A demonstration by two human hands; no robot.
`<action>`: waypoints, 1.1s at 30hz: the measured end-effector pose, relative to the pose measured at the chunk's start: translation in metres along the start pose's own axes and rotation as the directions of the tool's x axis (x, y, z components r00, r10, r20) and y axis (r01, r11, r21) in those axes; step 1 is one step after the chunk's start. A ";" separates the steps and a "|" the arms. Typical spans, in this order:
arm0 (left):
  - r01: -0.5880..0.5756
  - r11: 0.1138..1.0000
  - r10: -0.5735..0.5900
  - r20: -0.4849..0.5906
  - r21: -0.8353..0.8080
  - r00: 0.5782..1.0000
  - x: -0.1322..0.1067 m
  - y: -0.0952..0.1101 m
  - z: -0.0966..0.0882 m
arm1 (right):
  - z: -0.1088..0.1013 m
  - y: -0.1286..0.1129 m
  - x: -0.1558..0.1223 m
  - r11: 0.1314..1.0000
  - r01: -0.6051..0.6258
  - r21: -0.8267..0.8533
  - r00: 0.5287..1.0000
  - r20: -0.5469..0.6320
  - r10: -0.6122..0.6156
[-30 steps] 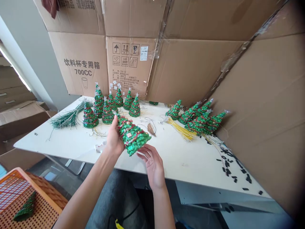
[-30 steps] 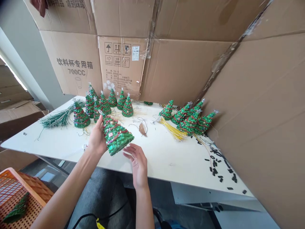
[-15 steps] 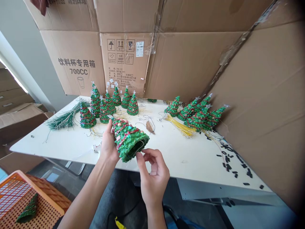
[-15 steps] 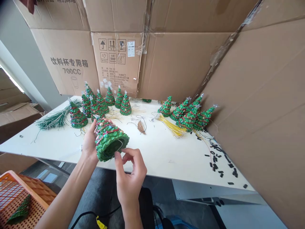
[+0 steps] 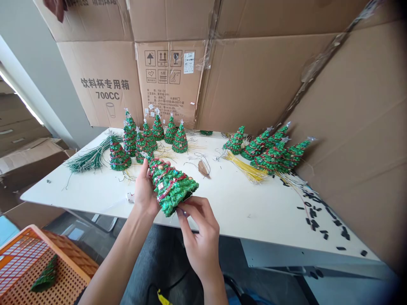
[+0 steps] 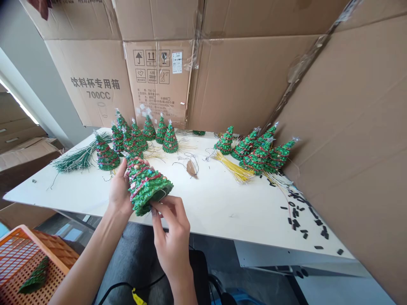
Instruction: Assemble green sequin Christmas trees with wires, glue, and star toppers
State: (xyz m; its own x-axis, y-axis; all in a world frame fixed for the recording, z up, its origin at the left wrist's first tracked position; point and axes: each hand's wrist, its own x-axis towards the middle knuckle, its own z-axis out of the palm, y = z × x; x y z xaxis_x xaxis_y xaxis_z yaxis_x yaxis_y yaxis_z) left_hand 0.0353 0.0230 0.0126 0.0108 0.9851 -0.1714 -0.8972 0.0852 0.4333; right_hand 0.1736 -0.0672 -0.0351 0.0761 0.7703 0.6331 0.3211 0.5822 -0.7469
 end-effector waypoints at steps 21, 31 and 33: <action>-0.065 0.997 0.067 -0.071 0.041 0.995 0.000 -0.003 0.003 | -0.006 0.028 -0.010 0.943 -0.238 0.234 0.970 0.100 0.220; -0.048 0.995 0.055 -0.079 0.088 0.995 0.002 -0.011 -0.001 | -0.008 0.044 -0.015 0.915 -0.295 0.276 0.949 0.196 0.247; -0.048 0.995 0.055 -0.087 0.086 0.995 0.002 -0.011 -0.001 | -0.016 0.050 -0.015 0.892 -0.308 0.332 0.931 0.298 0.210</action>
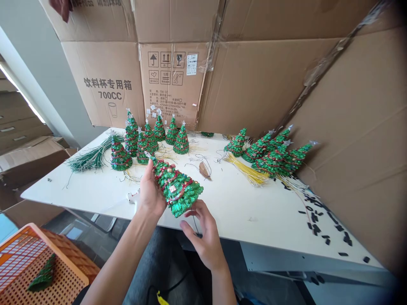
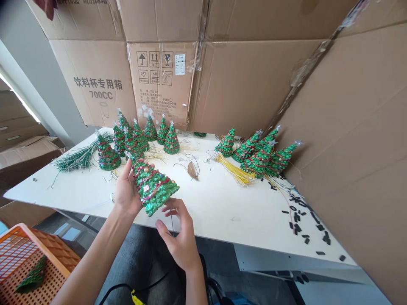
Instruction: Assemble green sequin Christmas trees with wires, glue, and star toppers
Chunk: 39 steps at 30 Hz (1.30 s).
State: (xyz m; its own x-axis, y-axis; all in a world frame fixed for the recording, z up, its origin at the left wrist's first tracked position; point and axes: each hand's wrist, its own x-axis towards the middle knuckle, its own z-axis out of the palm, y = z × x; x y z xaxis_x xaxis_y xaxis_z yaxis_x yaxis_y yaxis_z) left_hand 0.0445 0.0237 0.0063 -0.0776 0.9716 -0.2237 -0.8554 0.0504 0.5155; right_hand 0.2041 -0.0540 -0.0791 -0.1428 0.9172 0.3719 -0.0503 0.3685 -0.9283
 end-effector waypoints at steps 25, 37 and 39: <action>-0.236 0.939 0.245 -0.005 0.251 0.969 0.014 -0.049 -0.001 | -0.059 0.011 -0.010 0.912 -0.370 -0.178 0.928 -0.041 0.369; -0.512 0.684 0.413 0.302 0.520 0.859 0.026 -0.081 -0.019 | -0.072 0.005 -0.018 0.814 -0.479 -0.329 0.874 -0.095 0.476; -0.526 0.668 0.406 0.334 0.527 0.851 0.027 -0.084 -0.021 | -0.072 0.006 -0.018 0.819 -0.467 -0.332 0.880 -0.084 0.468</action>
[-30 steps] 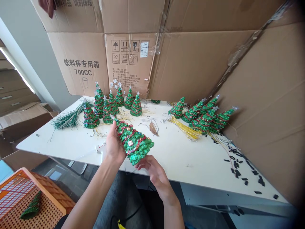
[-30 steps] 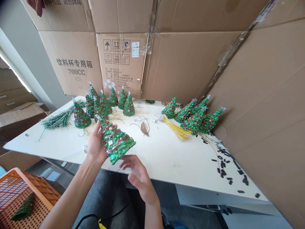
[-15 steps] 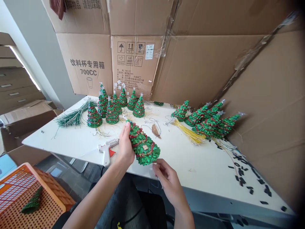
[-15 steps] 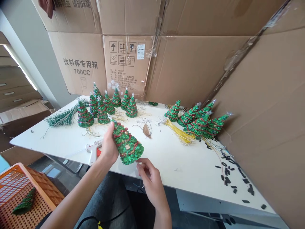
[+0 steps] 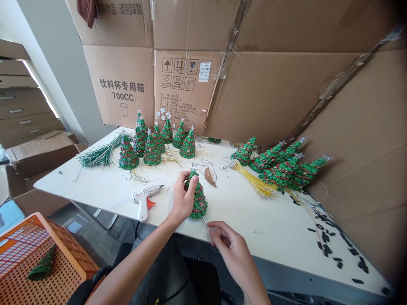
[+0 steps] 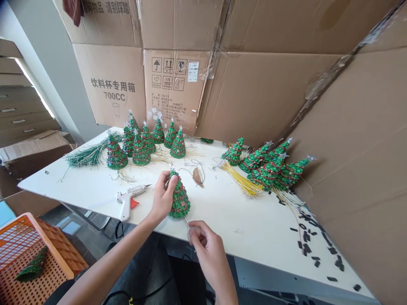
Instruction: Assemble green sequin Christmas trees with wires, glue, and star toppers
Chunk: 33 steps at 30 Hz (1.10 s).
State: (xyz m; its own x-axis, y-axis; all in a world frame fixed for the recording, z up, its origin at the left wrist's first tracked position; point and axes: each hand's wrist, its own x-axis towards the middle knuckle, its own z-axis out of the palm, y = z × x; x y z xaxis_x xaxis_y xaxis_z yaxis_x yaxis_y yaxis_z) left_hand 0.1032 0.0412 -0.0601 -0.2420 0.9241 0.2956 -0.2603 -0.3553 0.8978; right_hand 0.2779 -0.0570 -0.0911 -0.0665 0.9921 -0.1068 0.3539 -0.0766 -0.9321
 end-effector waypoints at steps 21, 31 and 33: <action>-0.199 0.960 0.192 0.054 0.199 0.980 -0.015 0.068 -0.032 | 0.001 0.018 0.014 0.993 0.036 0.116 0.989 -0.149 -0.018; -0.164 0.416 0.483 -0.065 0.895 0.873 0.102 0.116 -0.184 | 0.005 0.006 0.013 0.969 0.037 0.245 0.961 -0.275 0.033; -0.037 0.368 0.430 -0.135 0.929 0.893 0.135 0.108 -0.227 | 0.005 0.007 0.011 0.963 0.065 0.260 0.945 -0.325 0.024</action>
State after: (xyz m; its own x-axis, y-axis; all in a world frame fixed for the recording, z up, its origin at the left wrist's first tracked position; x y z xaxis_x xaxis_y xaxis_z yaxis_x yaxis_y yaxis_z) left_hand -0.1697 0.0960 0.0032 -0.4542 0.6536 0.6055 0.7813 -0.0344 0.6232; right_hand 0.2749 -0.0467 -0.1004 0.2492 0.9684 -0.0109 0.0943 -0.0355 -0.9949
